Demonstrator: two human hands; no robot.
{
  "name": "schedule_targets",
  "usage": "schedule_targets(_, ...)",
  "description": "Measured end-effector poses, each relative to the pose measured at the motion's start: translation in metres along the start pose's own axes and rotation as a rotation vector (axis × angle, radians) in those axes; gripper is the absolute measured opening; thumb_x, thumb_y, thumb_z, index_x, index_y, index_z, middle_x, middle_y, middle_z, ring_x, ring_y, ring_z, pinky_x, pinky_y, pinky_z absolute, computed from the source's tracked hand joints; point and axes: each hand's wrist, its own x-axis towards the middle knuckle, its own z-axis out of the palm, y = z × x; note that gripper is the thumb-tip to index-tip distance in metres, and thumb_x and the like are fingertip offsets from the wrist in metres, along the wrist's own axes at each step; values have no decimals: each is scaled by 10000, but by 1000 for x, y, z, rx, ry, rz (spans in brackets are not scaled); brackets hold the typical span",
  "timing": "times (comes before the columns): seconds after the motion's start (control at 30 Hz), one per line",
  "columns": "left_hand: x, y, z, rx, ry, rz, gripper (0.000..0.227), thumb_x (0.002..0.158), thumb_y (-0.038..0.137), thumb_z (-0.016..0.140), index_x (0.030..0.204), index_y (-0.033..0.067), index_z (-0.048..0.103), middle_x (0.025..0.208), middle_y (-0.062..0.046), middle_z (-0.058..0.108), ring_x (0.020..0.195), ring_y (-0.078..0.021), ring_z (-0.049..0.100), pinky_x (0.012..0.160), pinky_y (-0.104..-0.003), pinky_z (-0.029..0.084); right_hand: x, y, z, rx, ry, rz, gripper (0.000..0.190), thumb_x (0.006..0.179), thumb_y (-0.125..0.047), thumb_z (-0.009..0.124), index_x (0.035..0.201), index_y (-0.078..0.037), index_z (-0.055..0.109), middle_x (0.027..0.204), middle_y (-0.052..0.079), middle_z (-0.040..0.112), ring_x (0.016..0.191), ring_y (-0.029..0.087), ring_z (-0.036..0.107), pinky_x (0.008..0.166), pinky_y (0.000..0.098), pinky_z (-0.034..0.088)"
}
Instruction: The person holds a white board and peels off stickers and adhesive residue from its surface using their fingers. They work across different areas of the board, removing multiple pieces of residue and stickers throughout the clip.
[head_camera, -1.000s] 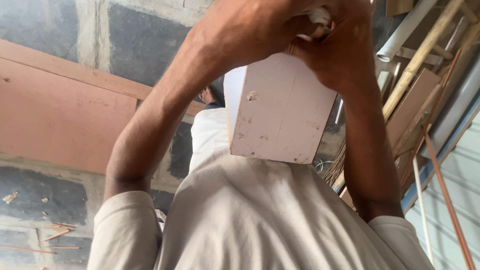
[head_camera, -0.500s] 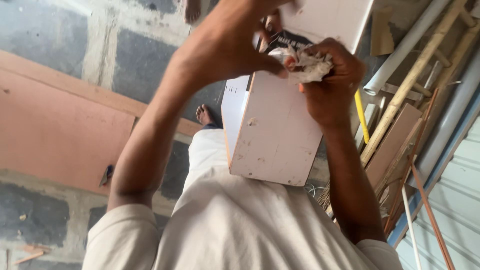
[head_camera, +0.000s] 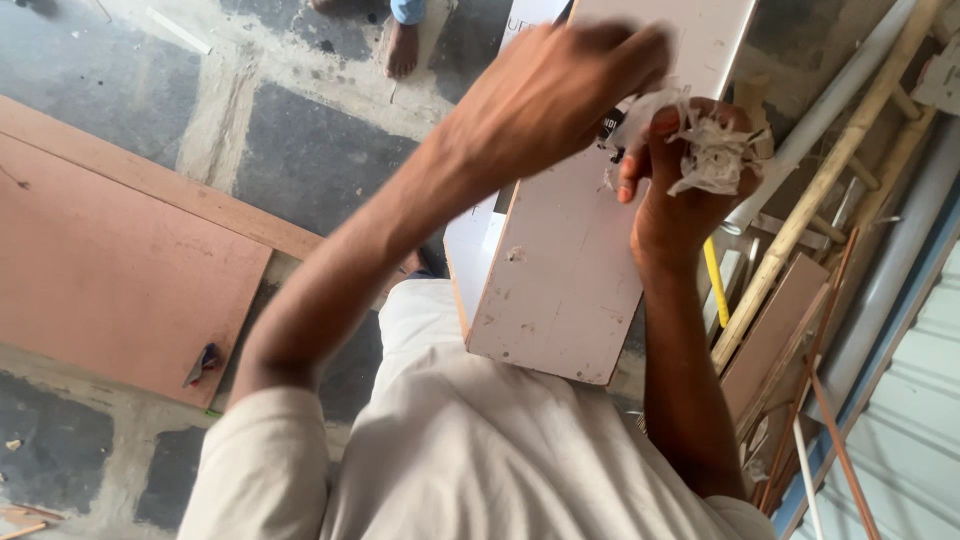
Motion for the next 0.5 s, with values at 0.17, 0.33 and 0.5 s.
schedule_targets(0.17,48,4,-15,-33,-4,172,197,930,113,792,791,63,662,643,-29,683,512,-85,663,401,-276,455,-5,-16,-8,65,-77,-54,405,972,-35,721,1321,-119,534,1043,72,682,667,136,695,513,254,575)
schedule_targets(0.33,48,21,-21,-452,-229,-60,213,837,197,863,811,95,678,668,14,692,554,-68,703,448,-239,520,-2,-22,-61,240,-200,99,161,1027,59,671,1171,-3,639,970,176,698,857,234,729,708,357,637)
schedule_targets(0.5,11,12,-32,-297,-275,-78,209,847,224,814,1007,124,727,861,2,728,721,-113,726,577,-275,564,-25,-44,-114,210,59,266,115,1090,121,707,1161,81,627,1031,211,676,885,276,719,764,342,616)
